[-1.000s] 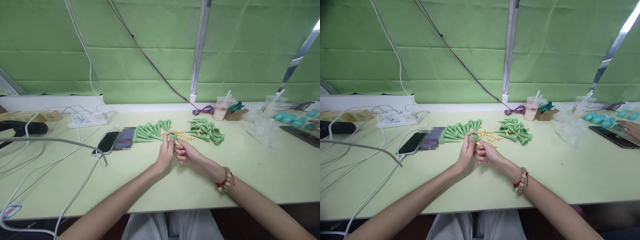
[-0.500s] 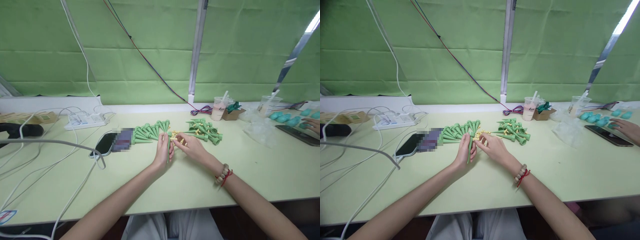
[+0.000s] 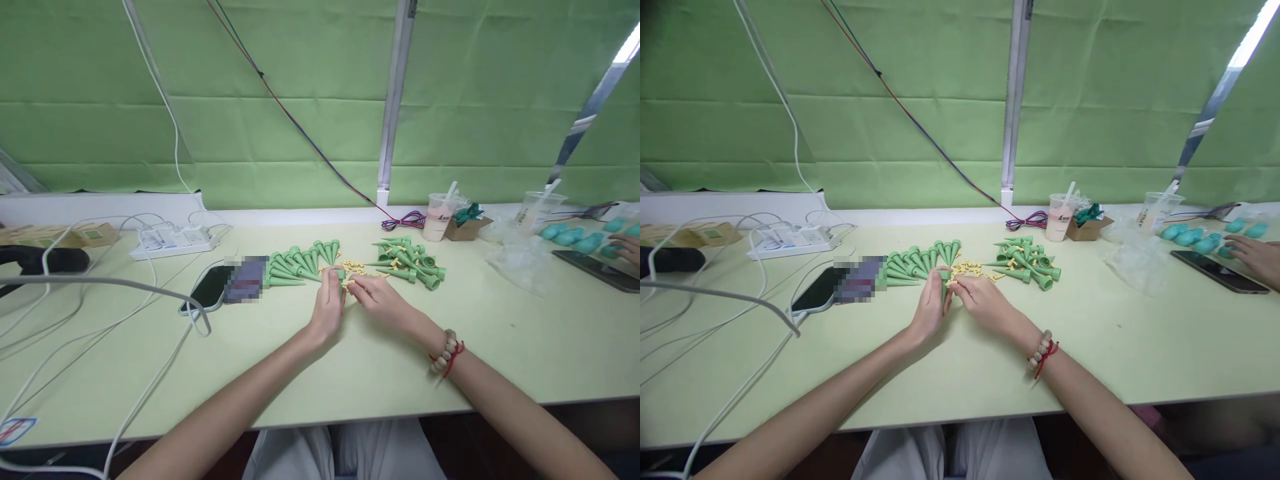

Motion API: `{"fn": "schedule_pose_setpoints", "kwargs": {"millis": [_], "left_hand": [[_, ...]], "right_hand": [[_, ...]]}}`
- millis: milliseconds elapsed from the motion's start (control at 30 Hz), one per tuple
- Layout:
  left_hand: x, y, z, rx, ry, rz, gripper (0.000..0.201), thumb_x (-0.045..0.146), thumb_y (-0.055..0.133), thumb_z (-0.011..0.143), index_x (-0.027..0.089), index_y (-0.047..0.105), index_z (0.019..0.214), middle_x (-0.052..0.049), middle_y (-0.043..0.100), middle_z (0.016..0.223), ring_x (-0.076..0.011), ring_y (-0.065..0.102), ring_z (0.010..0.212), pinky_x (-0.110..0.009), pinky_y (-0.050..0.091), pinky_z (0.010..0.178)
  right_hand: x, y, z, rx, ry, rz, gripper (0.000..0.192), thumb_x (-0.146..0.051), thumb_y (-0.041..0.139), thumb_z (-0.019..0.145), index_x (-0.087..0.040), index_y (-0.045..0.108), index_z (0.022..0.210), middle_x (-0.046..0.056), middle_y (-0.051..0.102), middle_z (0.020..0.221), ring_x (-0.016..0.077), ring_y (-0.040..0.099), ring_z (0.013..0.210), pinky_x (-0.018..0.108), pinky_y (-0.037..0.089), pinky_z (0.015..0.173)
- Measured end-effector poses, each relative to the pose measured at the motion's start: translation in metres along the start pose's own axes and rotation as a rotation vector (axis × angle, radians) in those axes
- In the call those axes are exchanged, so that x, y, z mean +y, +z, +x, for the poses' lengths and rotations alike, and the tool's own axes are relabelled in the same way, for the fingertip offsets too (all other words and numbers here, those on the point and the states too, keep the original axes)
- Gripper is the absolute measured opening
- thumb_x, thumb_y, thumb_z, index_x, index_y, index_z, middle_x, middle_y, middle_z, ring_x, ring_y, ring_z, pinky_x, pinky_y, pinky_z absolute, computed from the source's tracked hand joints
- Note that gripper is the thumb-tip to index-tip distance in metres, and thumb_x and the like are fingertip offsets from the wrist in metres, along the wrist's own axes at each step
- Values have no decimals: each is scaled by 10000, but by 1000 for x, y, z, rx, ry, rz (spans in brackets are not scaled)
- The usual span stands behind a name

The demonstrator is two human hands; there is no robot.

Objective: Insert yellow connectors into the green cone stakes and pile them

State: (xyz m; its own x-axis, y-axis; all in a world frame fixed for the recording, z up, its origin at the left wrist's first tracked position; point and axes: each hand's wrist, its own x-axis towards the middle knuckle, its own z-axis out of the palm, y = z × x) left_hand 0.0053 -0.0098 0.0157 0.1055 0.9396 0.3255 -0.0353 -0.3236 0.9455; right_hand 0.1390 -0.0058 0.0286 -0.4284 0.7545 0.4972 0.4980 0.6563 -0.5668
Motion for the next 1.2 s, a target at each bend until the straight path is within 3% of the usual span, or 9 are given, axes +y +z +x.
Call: {"fn": "schedule_pose_setpoints", "kwargs": {"millis": [67,167,267,367,567,667,767,933,1200], "left_hand": [[-2,-3,-1,7,59,39,463,613,269,852,213,440,1011,87,317,455,-85,303,377,-218,269,422],[-5,-10,0,-1,144,88,475,615,296,845,213,422,1066,63,439,501,-96,371,394,-227,278,434],[-6,-14,2,-1,184,89,483,617,379,818,208,444,1066,57,458,493,-102,396,407,-227,266,437],[-3,-11,4,-17,137,38,460,613,374,823,214,462,1035,63,417,467,-100,382,402,-221,256,427],[8,-1,6,80,-20,-121,434,614,361,826,221,488,958,63,320,541,-68,268,396,-214,243,397],[8,0,7,75,-67,-137,429,613,369,823,213,483,930,58,343,580,-62,257,409,-211,244,396],[2,-1,5,50,-57,-59,418,601,347,839,212,478,922,52,355,605,-76,303,457,-208,283,439],[-7,-5,0,34,-27,135,390,575,358,851,215,471,949,49,378,560,-117,359,512,-240,292,519],[-3,-7,-2,14,31,129,385,570,357,851,222,472,970,69,360,463,-129,348,425,-241,234,481]], "right_hand": [[-9,6,-1,14,159,276,364,-414,342,923,-209,420,633,-31,450,517,121,458,501,272,437,565],[-21,11,-1,-104,430,802,413,-564,366,867,-215,403,649,-91,311,416,95,366,382,288,485,493],[-27,9,0,-197,543,1068,446,-628,427,810,-213,391,650,-122,242,396,71,292,358,295,504,499],[-25,8,-1,-156,515,891,465,-627,373,834,-207,411,638,-96,321,391,87,372,373,275,474,515],[-13,5,-4,160,144,-78,279,-469,474,870,-221,581,937,36,649,772,195,586,769,301,396,716],[-6,1,-2,179,32,-230,252,-406,444,904,-215,605,935,75,654,913,216,570,901,298,374,730],[3,-2,0,129,-42,-330,266,-347,412,923,-200,607,816,88,642,854,211,558,835,312,360,733],[13,4,-2,-1,-117,-320,284,-255,379,913,-199,509,667,46,558,673,176,484,657,325,338,720],[-3,16,-5,63,210,237,374,-404,388,880,-214,387,557,-18,428,542,139,400,548,270,297,563]]}}
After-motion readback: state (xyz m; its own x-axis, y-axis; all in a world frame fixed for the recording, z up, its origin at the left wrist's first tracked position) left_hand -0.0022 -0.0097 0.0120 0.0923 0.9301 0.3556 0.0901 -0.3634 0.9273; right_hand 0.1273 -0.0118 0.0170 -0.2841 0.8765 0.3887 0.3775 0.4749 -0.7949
